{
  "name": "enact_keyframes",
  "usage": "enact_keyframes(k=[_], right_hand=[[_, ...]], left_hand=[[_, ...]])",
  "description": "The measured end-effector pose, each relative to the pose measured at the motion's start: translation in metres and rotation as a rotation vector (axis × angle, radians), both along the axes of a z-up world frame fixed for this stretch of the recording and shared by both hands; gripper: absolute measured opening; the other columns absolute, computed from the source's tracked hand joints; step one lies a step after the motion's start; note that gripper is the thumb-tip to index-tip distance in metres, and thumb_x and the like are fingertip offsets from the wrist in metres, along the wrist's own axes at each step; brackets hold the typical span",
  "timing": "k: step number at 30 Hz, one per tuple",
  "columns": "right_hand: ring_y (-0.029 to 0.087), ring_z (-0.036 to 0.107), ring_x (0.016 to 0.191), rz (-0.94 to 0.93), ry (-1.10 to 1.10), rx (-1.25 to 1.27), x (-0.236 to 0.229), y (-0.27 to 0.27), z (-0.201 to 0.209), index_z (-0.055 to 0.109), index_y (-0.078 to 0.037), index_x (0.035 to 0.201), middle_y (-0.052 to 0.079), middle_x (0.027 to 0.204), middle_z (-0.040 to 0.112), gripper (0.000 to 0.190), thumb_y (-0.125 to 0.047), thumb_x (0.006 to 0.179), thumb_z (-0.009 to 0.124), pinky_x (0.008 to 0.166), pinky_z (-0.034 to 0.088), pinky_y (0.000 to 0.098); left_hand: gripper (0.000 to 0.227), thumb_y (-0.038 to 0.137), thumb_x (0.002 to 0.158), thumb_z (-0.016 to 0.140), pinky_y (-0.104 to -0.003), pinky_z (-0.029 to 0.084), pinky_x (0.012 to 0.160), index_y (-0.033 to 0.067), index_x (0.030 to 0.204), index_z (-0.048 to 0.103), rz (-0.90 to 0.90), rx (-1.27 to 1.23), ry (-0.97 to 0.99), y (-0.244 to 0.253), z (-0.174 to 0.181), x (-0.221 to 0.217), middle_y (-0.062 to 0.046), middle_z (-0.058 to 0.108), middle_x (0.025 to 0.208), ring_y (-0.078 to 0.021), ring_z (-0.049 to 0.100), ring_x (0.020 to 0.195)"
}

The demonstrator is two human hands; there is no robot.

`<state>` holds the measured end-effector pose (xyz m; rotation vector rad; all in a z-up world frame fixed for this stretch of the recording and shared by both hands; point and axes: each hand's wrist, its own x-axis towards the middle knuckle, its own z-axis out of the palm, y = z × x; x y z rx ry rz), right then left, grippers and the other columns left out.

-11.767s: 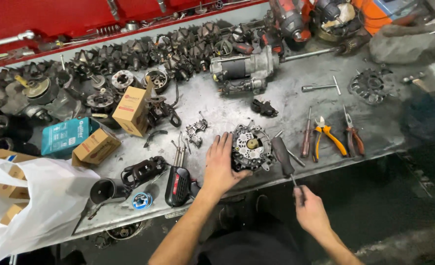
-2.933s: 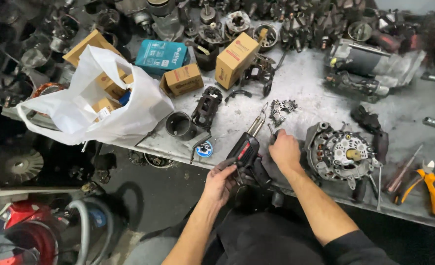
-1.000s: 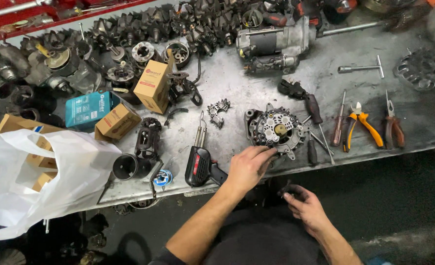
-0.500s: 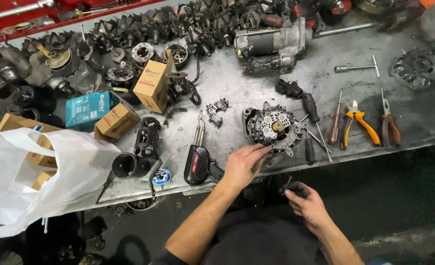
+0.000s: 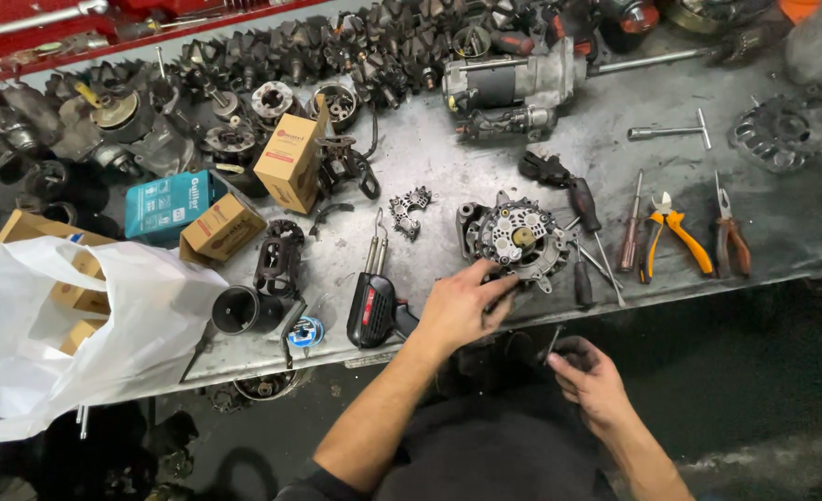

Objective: The person uses a heat gun on an alternator, then uses a screwdriver to loosen and remove a component from the alternator housing. The person continues to manipulate the alternator and its parts on the workbench.

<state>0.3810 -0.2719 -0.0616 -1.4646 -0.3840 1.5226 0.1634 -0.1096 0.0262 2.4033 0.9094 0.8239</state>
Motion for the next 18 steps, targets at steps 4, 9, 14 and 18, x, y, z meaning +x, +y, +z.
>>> enact_keyframes(k=[4,9,14,18], right_hand=[[0.003,0.035,0.049,-0.062,-0.024,0.035,-0.003,0.017,0.054,0.059,-0.021,0.123,-0.002,0.08,0.063,0.044,-0.001,0.084,0.068,0.042,0.022,0.0216],[0.003,0.038,0.051,-0.098,-0.06,0.161,0.011,0.022,0.042,0.06,-0.017,0.128,0.001,0.084,0.067,0.05,0.003,0.082,0.067,0.043,0.024,0.0209],[0.003,0.041,0.056,-0.224,-0.227,0.275,0.028,0.035,0.019,0.065,-0.009,0.115,-0.004,0.08,0.06,0.032,0.001,0.086,0.074,0.047,0.028,0.0215],[0.004,0.054,0.074,-0.225,-0.649,0.411,0.036,0.058,0.037,0.069,-0.002,0.107,-0.002,0.087,0.064,0.019,-0.004,0.091,0.08,0.065,0.043,0.0217]], left_hand=[[0.047,0.03,0.082,0.075,-0.043,0.059,0.073,0.0212,0.127,0.071,-0.007,-0.06,0.013,0.0,0.008,-0.012,-0.009,0.066,0.116,-0.032,0.071,0.086],[0.045,0.036,0.078,0.079,-0.045,0.058,0.067,0.0185,0.119,0.072,0.091,-0.089,0.01,-0.007,-0.012,-0.005,-0.008,0.066,0.112,-0.0328,0.071,0.082],[0.03,0.038,0.087,0.079,-0.043,0.056,0.064,0.0178,0.108,0.073,0.122,-0.001,0.022,-0.011,-0.021,0.004,-0.007,0.066,0.104,-0.0304,0.071,0.081],[0.027,0.033,0.088,0.076,-0.041,0.056,0.063,0.0187,0.111,0.073,0.115,0.107,0.017,-0.01,-0.016,-0.005,-0.008,0.065,0.102,-0.0296,0.069,0.08]])
